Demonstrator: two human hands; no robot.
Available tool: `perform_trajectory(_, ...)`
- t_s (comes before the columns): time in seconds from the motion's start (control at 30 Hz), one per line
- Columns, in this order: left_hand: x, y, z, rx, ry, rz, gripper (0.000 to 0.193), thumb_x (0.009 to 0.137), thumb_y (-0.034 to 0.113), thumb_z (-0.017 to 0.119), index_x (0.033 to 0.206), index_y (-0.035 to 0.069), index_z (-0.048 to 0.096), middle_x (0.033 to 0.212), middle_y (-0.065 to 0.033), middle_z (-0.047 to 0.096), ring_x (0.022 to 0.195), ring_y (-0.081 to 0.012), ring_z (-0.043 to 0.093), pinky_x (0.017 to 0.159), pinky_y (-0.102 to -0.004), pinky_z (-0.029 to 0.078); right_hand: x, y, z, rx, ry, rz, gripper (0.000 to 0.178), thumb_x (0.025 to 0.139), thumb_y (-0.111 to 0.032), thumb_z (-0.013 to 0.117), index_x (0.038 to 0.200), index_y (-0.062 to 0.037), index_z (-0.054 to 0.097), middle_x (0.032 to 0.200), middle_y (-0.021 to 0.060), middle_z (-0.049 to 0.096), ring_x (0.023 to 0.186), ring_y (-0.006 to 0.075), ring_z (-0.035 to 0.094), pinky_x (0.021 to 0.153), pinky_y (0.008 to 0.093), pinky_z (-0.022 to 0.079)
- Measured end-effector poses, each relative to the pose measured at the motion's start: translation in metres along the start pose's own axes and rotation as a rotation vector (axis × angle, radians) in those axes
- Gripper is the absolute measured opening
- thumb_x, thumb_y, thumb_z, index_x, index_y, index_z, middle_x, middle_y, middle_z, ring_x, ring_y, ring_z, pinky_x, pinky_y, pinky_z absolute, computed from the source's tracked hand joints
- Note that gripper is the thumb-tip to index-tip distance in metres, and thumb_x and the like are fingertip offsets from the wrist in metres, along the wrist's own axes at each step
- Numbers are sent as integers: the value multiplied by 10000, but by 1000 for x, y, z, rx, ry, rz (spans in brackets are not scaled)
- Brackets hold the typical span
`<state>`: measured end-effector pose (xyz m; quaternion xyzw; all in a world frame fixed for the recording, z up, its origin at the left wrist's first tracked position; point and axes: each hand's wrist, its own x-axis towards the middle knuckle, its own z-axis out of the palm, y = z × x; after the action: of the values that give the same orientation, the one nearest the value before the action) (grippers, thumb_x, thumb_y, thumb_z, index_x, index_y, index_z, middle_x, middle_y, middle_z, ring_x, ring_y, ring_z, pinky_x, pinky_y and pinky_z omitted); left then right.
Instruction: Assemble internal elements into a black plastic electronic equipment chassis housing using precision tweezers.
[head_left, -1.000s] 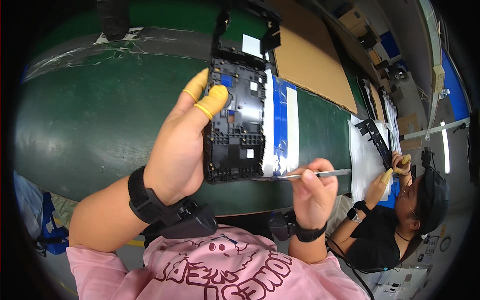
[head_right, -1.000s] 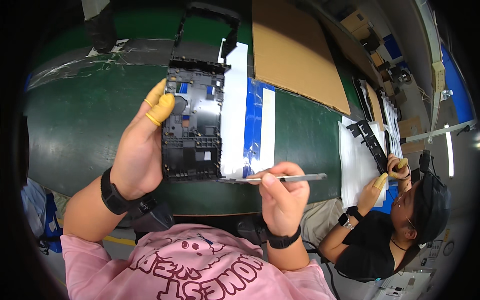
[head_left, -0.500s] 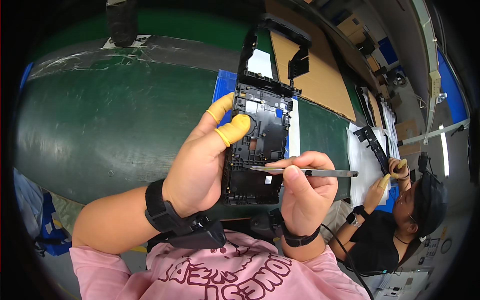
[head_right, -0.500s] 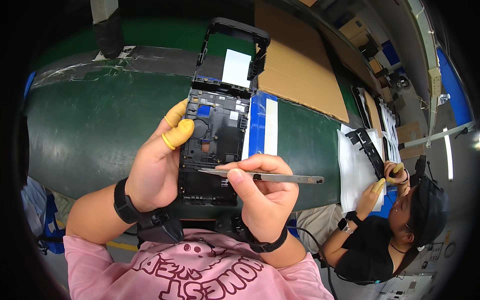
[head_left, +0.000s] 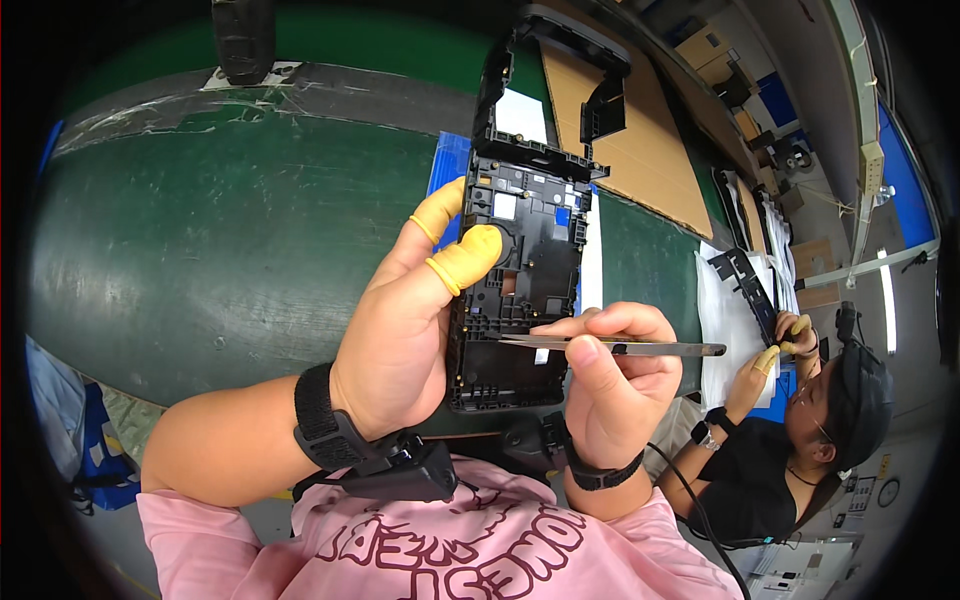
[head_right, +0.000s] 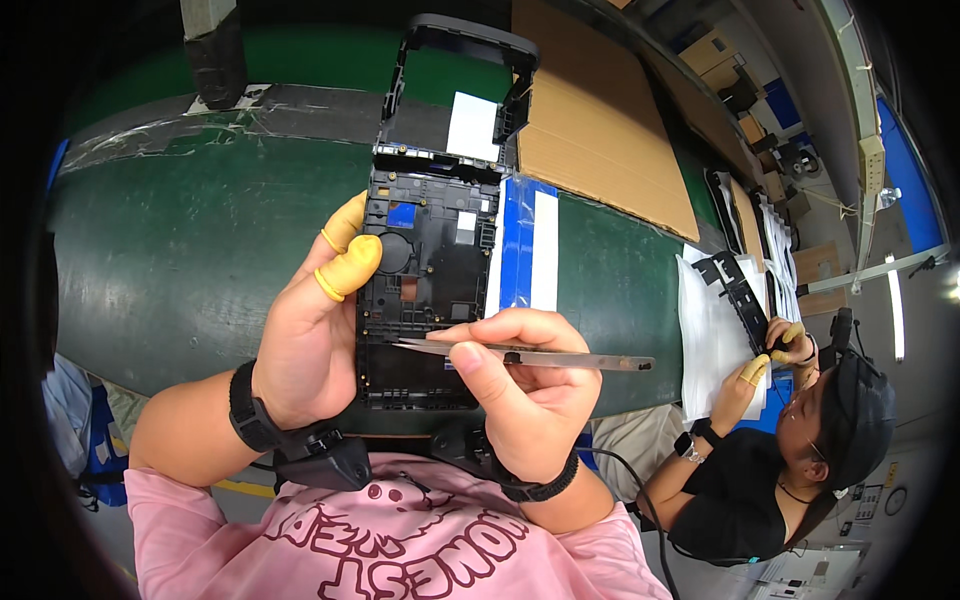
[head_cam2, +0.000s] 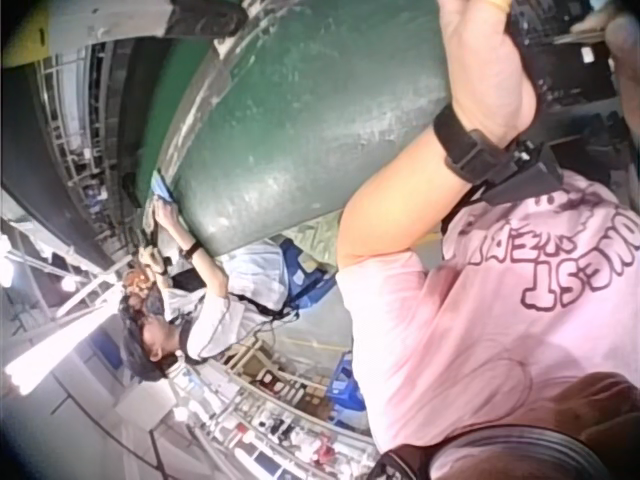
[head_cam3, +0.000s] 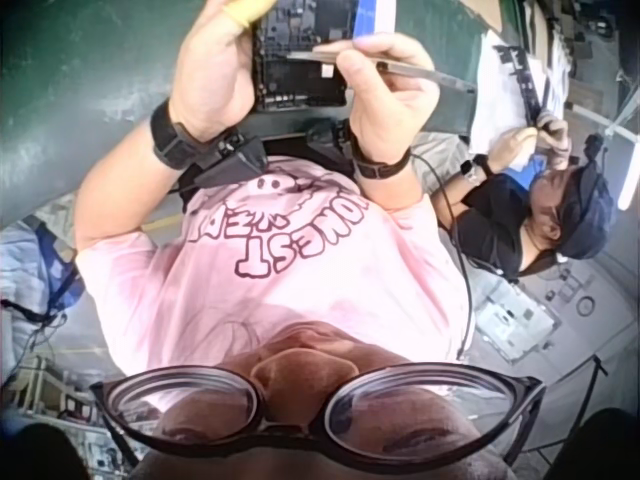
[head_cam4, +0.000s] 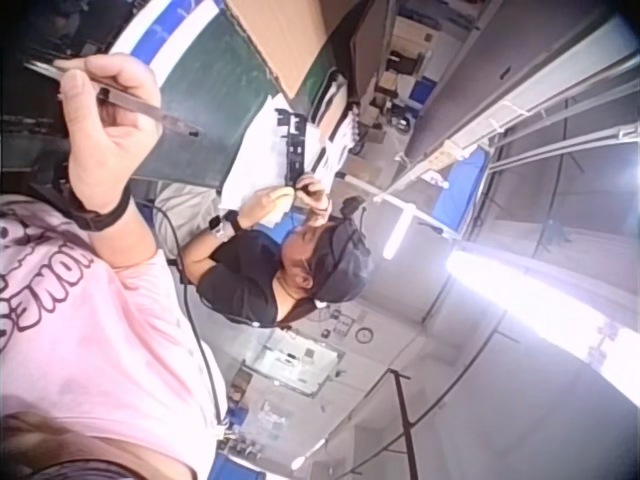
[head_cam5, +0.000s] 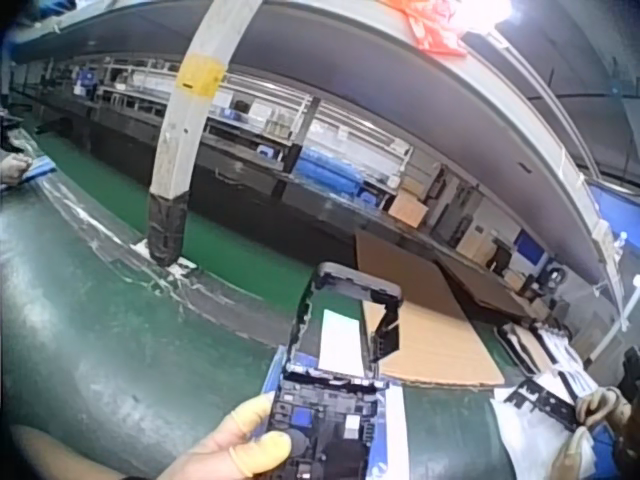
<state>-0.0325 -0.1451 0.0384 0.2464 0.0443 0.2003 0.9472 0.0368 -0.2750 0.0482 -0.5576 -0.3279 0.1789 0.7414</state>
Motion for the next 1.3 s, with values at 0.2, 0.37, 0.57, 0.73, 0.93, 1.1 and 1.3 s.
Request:
perform_trajectory(0.2, 0, -1, 0, -6, -6, 11, 393, 855, 175, 398, 1227, 81, 311, 1113, -92, 462, 945, -217, 511, 805, -333, 434, 0, -1, 1, 17, -9, 9, 162, 735, 49, 570, 874, 27, 490, 824, 129, 588, 741, 135, 573, 662, 210, 449)
perform_trajectory(0.37, -1, 0, 1, -24, -1, 21, 396, 851, 172, 408, 1223, 76, 312, 1111, -95, 462, 951, -216, 509, 810, -332, 434, 0, 1, 1, -5, 12, 3, 161, 731, 47, 574, 869, 27, 494, 811, 118, 585, 725, 127, 571, 656, 205, 449)
perform_trajectory(0.57, 0, 0, 1, -73, -7, 29, 364, 842, 98, 409, 1195, 62, 328, 1054, -86, 492, 917, -164, 524, 780, -283, 443, 2, 2, 2, -20, 8, -6, 153, 732, 47, 574, 863, 27, 498, 809, 117, 584, 716, 118, 567, 638, 196, 448)
perform_trajectory(0.73, 0, 0, 1, -70, -4, 24, 366, 840, 98, 414, 1194, 61, 332, 1052, -80, 493, 920, -158, 519, 782, -284, 442, 2, 2, 1, -42, 22, 9, 151, 731, 52, 573, 860, 29, 498, 806, 119, 584, 709, 117, 567, 627, 192, 448)
perform_trajectory(0.93, 0, -2, 0, -88, -22, 6, 438, 799, 36, 448, 1214, 52, 306, 1060, -88, 484, 931, -164, 512, 801, -288, 431, 3, 1, 1, -28, 31, 16, 154, 725, 65, 567, 859, 31, 498, 791, 127, 587, 692, 118, 568, 618, 191, 451)
perform_trajectory(1.1, -3, -5, 0, 64, -47, 39, 687, 656, -43, 538, 1258, 51, 222, 1117, -90, 431, 1012, -183, 451, 868, -306, 374, 2, -1, -4, -37, 50, 25, 138, 722, 58, 574, 835, 28, 500, 784, 127, 588, 708, 132, 575, 630, 205, 456)
perform_trajectory(1.3, -4, -7, -1, 156, -63, 20, 778, 619, -80, 538, 1287, 52, 161, 1182, -85, 366, 1071, -201, 404, 900, -319, 349, 2, -1, -8, -47, 46, 38, 135, 725, 40, 583, 831, 24, 500, 781, 127, 588, 720, 148, 580, 667, 227, 456)
